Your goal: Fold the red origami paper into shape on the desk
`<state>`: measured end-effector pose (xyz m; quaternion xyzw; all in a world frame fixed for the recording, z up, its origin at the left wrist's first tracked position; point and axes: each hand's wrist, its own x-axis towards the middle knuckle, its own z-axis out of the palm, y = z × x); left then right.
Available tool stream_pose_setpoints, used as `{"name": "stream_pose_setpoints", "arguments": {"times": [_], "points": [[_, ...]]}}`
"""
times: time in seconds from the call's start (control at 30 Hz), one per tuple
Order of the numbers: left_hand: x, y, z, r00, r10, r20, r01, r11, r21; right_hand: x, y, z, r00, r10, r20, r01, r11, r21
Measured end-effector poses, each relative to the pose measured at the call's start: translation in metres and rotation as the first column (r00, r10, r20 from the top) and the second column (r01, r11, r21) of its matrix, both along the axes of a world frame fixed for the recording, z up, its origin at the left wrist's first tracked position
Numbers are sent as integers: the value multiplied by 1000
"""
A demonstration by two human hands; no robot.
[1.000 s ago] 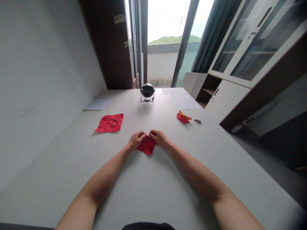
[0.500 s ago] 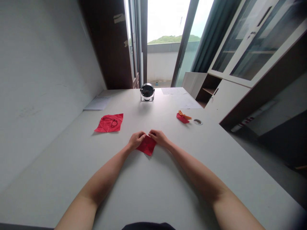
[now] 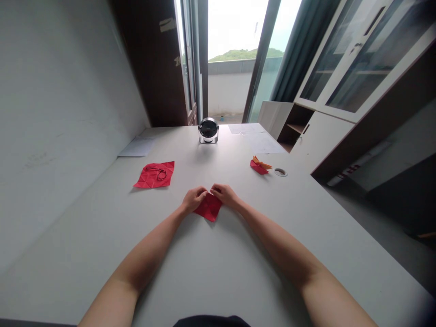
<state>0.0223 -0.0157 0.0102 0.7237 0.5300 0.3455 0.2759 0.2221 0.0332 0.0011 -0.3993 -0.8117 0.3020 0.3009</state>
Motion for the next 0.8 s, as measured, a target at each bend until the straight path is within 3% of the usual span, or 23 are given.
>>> {"name": "stream_pose_setpoints", "arguments": {"times": [0.8], "points": [[3, -3, 5, 999, -17, -50, 17, 1000, 7, 0, -1, 3, 1000, -1, 0, 1, 1000, 8]]}}
